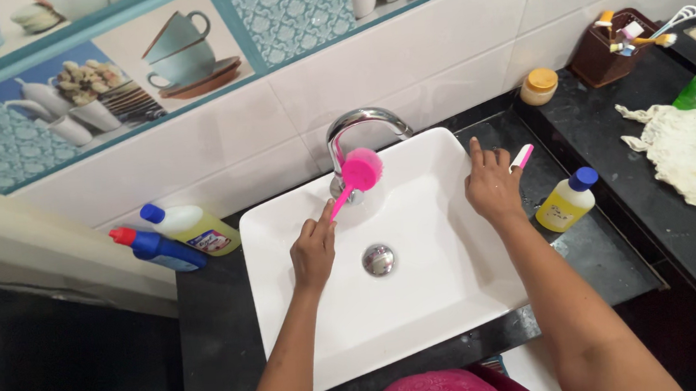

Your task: The person applies liquid soap to a pink scrub brush and scrubs the interior of a white bathroom sink. They rinse the brush and sink under running water, then scrub the faucet and surrounding countertop before rinsing again.

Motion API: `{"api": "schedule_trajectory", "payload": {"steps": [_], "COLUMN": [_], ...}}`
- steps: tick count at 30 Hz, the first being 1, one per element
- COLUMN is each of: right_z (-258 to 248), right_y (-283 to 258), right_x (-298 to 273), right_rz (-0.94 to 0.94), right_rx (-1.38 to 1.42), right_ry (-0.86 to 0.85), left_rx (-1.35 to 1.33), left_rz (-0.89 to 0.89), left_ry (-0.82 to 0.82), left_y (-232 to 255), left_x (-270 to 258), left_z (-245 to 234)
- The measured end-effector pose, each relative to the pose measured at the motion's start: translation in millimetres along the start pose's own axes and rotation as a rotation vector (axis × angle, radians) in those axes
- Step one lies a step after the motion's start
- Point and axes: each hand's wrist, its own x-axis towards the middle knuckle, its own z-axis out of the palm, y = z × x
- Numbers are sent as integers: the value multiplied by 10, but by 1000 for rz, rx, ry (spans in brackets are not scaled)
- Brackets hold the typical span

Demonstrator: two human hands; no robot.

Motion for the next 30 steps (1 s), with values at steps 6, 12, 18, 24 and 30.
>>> {"api": "schedule_trajectory", "payload": {"steps": [6, 12, 18, 24, 30], "right_z": [-35, 5, 22, 43, 72], "right_y": [-13, 20, 30, 16, 36], "right_x": [11, 10, 20, 36, 65], "right_rz": [23, 15, 14, 27, 12], "right_rx": [0, -15, 15, 0, -16], "right_ry": [-30, -30, -31, -73, -64], "left_rx": [149, 337, 178, 358, 406], "left_rz": [27, 72, -209, -63, 206], "left_ry": [209, 195, -59, -189, -224], "left_y": [112, -185, -276, -272, -313], "left_x": [-127, -186, -490, 84, 581], "left_z": [110, -74, -273, -717, -1067]}}
